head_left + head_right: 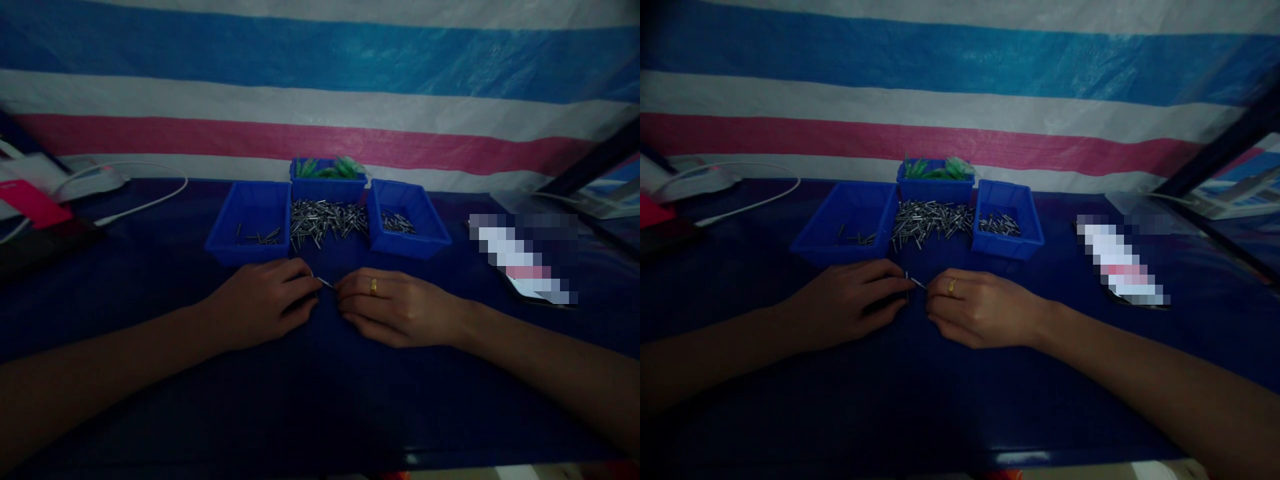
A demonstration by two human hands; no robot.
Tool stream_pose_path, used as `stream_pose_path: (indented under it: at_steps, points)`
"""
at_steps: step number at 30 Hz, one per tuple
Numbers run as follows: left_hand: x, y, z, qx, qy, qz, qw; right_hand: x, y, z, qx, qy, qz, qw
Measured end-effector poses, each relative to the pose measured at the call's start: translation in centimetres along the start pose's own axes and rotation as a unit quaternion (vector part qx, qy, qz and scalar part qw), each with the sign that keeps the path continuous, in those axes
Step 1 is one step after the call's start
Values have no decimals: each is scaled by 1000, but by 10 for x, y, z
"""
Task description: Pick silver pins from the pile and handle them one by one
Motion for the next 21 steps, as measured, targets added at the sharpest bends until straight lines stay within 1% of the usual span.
stream_pose_path:
  at_steps: [3, 6, 11, 18, 21]
  points:
    - [1, 0, 0, -6, 0, 7, 1000, 0, 0, 0, -12, 16, -5, 1000]
    - [1, 0, 1, -11, -4, 11, 1000, 0, 1, 2, -52, 30, -10, 998]
    - [1, 0, 2, -37, 4, 3, 999, -1, 2, 8, -113, 47, -16, 992]
    - [1, 0, 3, -48, 2, 2, 999, -5, 6, 16, -209, 71, -47, 974]
    - [2, 0, 4, -49, 0, 12, 999, -6, 7, 17, -213, 72, -44, 974]
Point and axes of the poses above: each hand's wrist, its own y-axis away from the middle knuckle, its own x-axis out of the back of the hand, z = x × y, the point moved 3 cm from there along -y, towards the middle knuckle, and after that the axes turned 7 degrees about y, right-handed, at the moved point
